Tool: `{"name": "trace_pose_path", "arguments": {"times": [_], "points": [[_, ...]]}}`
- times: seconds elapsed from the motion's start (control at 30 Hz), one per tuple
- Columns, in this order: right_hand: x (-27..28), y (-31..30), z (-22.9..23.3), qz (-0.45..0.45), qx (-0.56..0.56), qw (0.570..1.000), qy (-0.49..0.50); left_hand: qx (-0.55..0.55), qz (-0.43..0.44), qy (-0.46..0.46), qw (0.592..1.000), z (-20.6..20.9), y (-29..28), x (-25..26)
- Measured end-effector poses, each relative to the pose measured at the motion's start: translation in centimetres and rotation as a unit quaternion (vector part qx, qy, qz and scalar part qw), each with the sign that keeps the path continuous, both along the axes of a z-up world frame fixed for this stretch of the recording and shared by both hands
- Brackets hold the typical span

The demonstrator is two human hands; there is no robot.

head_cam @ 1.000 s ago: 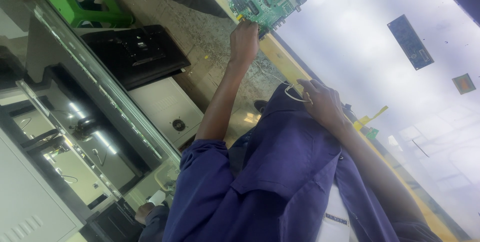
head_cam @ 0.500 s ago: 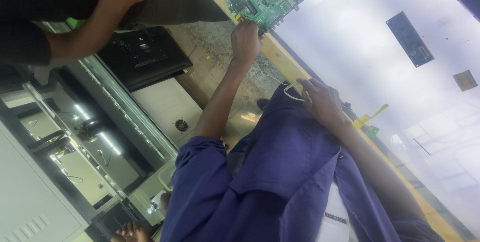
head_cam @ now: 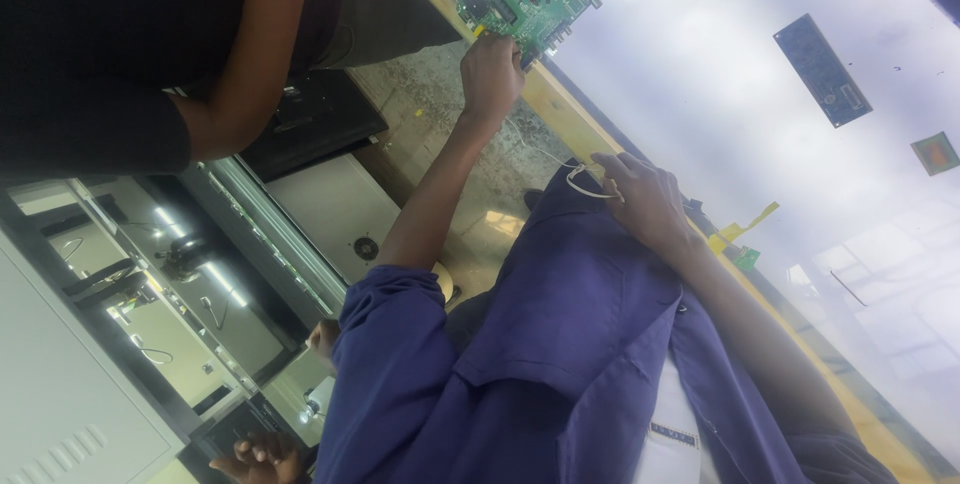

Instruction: Repairing a ribbon cable by applying tape and connecting it to a circuit board on a backlit workbench.

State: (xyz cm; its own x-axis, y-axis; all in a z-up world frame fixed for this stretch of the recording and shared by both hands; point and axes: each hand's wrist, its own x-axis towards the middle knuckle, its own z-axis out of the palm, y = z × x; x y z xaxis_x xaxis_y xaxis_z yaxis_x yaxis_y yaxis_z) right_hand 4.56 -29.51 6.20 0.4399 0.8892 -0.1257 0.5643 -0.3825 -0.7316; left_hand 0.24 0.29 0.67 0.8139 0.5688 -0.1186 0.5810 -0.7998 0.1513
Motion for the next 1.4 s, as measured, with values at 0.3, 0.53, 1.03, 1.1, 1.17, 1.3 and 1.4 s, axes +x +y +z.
{"name": "trace_pose_path", "arguments": {"times": [0.3, 0.53, 1.03, 1.1, 1.17, 1.3, 1.4], "points": [[0.4, -0.5, 0.5, -0.003, -0.019, 1.000, 0.017, -0.009, 0.010, -0.016, 1.000, 2.3, -0.2, -0.1], [2.7, -2.3, 3.9, -0.066, -0.029, 0.997, -0.002, -0.443, 0.129, -0.275, 0.843, 17.7, -8.4, 2.4], [5.5, -9.7, 16.2, -0.253, 0.123, 0.947, 0.154, -0.660, 0.011, -0.300, 0.689, 25.7, -20.8, 3.5], [4.9, -10.1, 16.7, -0.299, 0.255, 0.908, 0.146, -0.665, -0.015, -0.307, 0.681, 26.2, -21.6, 3.7], [4.4, -9.8, 17.0, -0.312, 0.291, 0.893, 0.139, -0.668, -0.036, -0.302, 0.679, 26.7, -22.2, 3.7], [3.8, -10.0, 17.7, -0.313, 0.322, 0.883, 0.139, -0.671, -0.051, -0.301, 0.675, 26.9, -23.4, 3.5], [3.3, -10.4, 17.5, -0.323, 0.355, 0.868, 0.127, -0.674, -0.050, -0.303, 0.672, 26.8, -23.9, 3.2]]}}
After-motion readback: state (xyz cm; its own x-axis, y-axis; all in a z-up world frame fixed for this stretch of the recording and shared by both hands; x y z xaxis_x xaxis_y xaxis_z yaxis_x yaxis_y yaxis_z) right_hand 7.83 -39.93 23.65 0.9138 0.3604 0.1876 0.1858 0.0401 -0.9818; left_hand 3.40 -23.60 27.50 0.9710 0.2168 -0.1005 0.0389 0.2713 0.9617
